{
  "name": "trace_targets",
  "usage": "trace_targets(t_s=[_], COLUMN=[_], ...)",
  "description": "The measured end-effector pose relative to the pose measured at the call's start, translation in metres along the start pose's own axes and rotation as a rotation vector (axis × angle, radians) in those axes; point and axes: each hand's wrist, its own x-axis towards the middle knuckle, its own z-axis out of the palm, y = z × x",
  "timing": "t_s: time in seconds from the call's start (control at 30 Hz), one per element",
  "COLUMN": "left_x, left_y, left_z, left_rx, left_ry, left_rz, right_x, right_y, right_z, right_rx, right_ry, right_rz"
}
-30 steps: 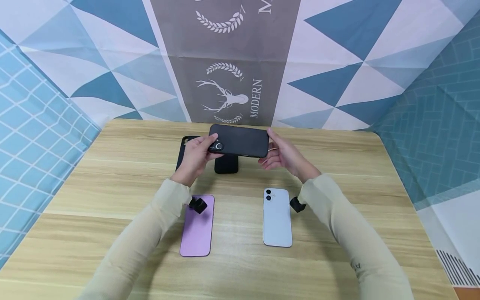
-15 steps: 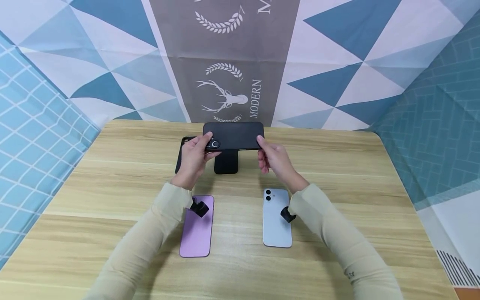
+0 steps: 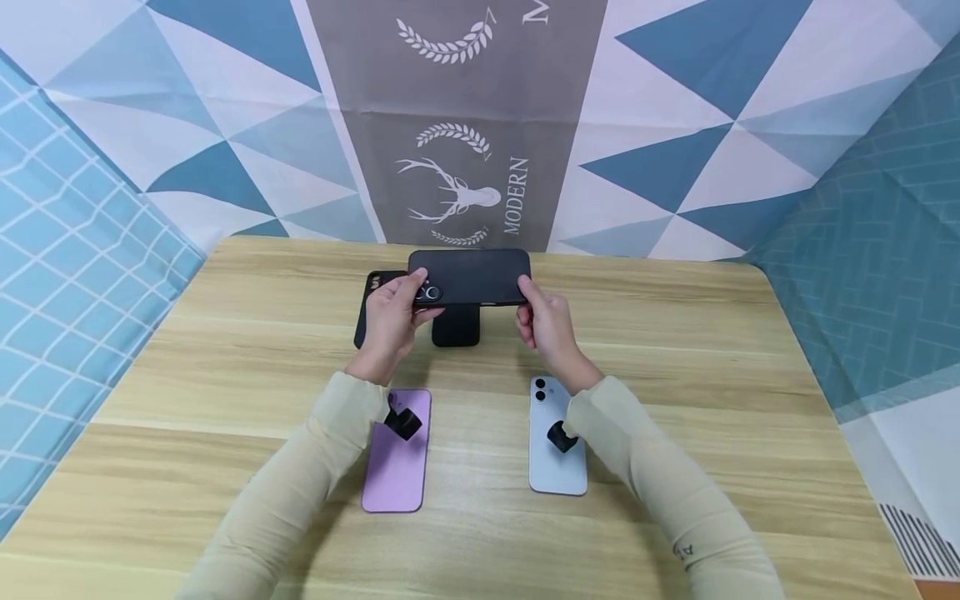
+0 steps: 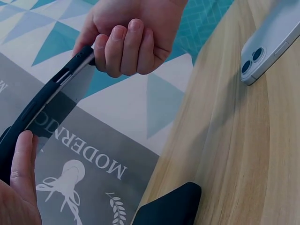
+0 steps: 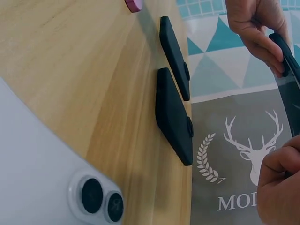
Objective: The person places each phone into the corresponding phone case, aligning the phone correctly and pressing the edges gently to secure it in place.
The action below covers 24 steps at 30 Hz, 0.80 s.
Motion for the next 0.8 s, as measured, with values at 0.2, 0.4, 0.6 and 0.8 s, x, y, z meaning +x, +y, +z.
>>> trace_targets(t_s=[0.2, 0.4, 0.6, 0.8], left_x=[0.0, -0.001, -0.003, -0.004], left_y=[-0.004, -0.003, -0.002, 0.001], left_z=[0.0, -0.001, 0.001, -0.001], left_rx=[-0.053, -0.041, -0.049, -0.065], left_ry=[0.007, 0.018, -0.005, -0.058], left_rz=[-0.035, -0.007, -0.014, -0.075], right_x=[-0.002, 0.0, 0.001, 0.0], right_y=[0.0, -0.001, -0.003, -0.005], right_z=[-0.001, 0.0, 0.006, 0.01], right_rx=[0.062, 0.09, 0.114, 0.155], right_ry=[-0.029, -0.125, -0.234, -0.2], right_rz=[-0.019, 0.077, 0.156, 0.152])
